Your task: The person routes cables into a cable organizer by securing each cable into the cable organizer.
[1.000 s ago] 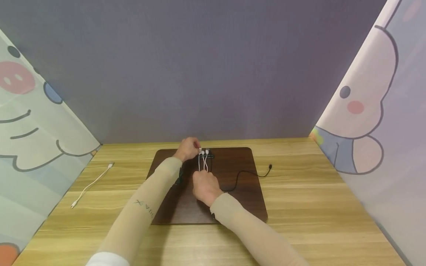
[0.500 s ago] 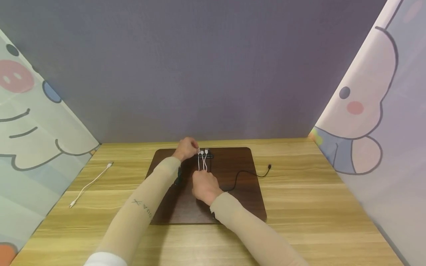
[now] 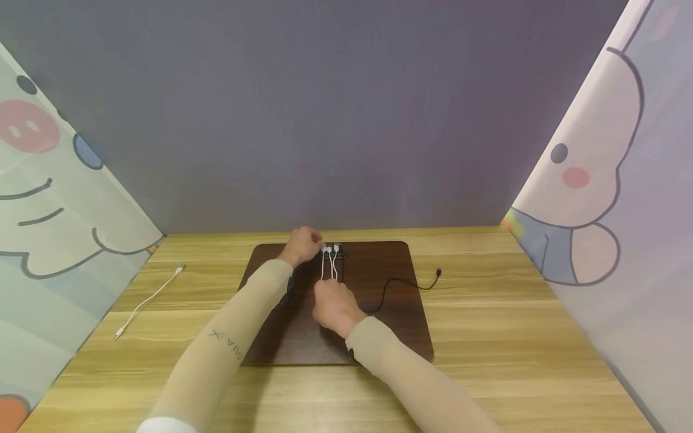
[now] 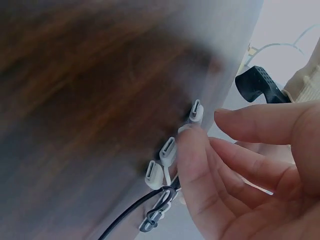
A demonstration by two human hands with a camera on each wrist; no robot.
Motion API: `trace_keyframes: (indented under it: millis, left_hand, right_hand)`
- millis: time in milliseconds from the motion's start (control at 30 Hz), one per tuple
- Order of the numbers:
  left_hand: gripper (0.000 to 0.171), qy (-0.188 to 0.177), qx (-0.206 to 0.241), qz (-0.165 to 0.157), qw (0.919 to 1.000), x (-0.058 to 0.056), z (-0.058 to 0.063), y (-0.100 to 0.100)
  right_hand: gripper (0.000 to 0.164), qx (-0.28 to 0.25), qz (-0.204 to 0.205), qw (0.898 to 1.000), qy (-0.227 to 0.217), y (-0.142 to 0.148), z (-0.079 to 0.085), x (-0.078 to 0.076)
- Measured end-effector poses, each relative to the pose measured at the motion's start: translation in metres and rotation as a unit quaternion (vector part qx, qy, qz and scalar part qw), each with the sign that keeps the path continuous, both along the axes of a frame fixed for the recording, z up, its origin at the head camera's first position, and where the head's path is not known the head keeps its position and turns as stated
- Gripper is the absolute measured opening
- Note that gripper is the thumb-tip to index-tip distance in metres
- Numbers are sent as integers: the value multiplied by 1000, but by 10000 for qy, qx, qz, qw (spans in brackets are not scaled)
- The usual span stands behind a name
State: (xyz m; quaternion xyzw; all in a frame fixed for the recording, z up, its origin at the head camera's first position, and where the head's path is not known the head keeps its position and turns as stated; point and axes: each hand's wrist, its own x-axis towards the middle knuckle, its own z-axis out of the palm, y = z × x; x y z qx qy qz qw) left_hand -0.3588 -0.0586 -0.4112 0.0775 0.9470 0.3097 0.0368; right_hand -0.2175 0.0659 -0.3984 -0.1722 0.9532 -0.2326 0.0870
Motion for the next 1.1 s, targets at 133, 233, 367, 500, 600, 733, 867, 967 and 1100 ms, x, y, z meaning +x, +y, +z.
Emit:
trace_keyframes:
  millis: [133,233,367,500,600,733,867,967,1100]
  left_hand:
    - [29,62,24,-60,10000,3,3,-7]
    - [22,153,-75,-175,9997,5,6,-12]
    - [20,331,-204,-250,9989,11,11,-22]
    - [17,454,-352,-307,9979,18,15,-32]
    - [14,524,-517,-441,9963,24,18,-41]
    - [16,542,-817,-553,9936,30,21,-53]
    - [16,495,-1100,-546,9912,34,23,-67]
    - [14,449,-1264,-505,9897,36,24,-79]
    - [15,412,-1415,-442,9881,39,29,-94]
  right_hand:
    - [16,-103,164,9998,89,0,-1,2]
    - [15,-140,278,9994,160,-1,-2,5]
    - [9,-52,475,9983,325,-2,-3,10]
    - [7,10,594,9975,388,-2,-3,13]
    - [5,9,600,9975,379,-1,-3,13]
    - [4,90,561,9975,428,1,-3,13]
    - [14,264,528,9969,523,1,-3,14]
    - [16,345,567,9961,576,1,-3,14]
    - [15,333,570,9964,527,1,-3,15]
